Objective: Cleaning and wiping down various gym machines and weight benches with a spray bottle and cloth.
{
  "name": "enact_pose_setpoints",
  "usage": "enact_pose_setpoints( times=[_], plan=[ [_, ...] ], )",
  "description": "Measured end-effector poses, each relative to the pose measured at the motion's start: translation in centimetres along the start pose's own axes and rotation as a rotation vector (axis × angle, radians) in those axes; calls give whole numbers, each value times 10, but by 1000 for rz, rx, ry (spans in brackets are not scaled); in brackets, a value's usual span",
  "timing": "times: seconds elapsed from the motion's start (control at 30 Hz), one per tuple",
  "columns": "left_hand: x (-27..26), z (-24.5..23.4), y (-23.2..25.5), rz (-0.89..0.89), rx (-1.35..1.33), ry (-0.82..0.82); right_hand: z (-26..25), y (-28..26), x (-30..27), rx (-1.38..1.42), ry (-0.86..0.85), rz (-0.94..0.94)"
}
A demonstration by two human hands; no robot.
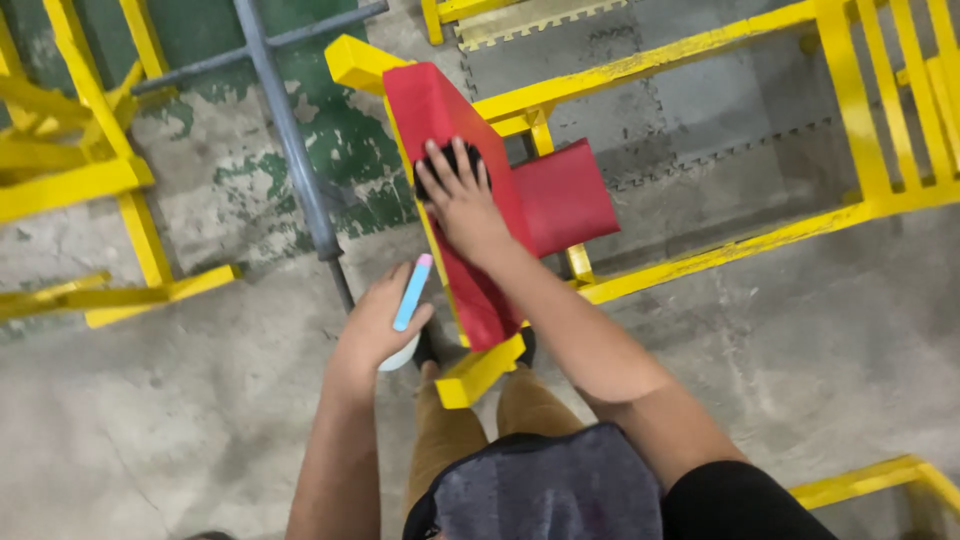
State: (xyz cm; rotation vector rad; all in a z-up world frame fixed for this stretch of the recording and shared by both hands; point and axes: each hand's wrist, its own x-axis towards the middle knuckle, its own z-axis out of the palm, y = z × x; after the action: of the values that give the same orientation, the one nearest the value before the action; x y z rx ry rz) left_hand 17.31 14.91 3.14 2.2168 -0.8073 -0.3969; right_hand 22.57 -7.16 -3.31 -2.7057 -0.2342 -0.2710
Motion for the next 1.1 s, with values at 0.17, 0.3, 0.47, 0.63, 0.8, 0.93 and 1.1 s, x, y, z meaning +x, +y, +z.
enact_pose_setpoints(
  times=[0.17, 0.3, 0.47, 0.63, 0.8, 0.93, 1.1],
  plan=[
    [28, -21, -13, -23, -18, -128, 14, -8, 72, -88, 25, 104],
    [34, -38, -33, -144, -160, -215, 40, -37, 105, -510, 21, 318],
    [6, -48, -99, 13, -73, -299, 57, -80, 58, -458, -9, 204],
    [5, -71, -133, -133, -165, -452, 139, -83, -49, -103, -2, 267],
    [14, -75, -144, 94, -156, -353, 136, -98, -112, -445, -143, 439],
    [24, -81, -137, -189, -270, -461, 130, -105, -106, -109, -45, 490],
    [17, -71, -153, 39, -195, -369, 153, -72, -22, -50, -85, 508]
  ],
)
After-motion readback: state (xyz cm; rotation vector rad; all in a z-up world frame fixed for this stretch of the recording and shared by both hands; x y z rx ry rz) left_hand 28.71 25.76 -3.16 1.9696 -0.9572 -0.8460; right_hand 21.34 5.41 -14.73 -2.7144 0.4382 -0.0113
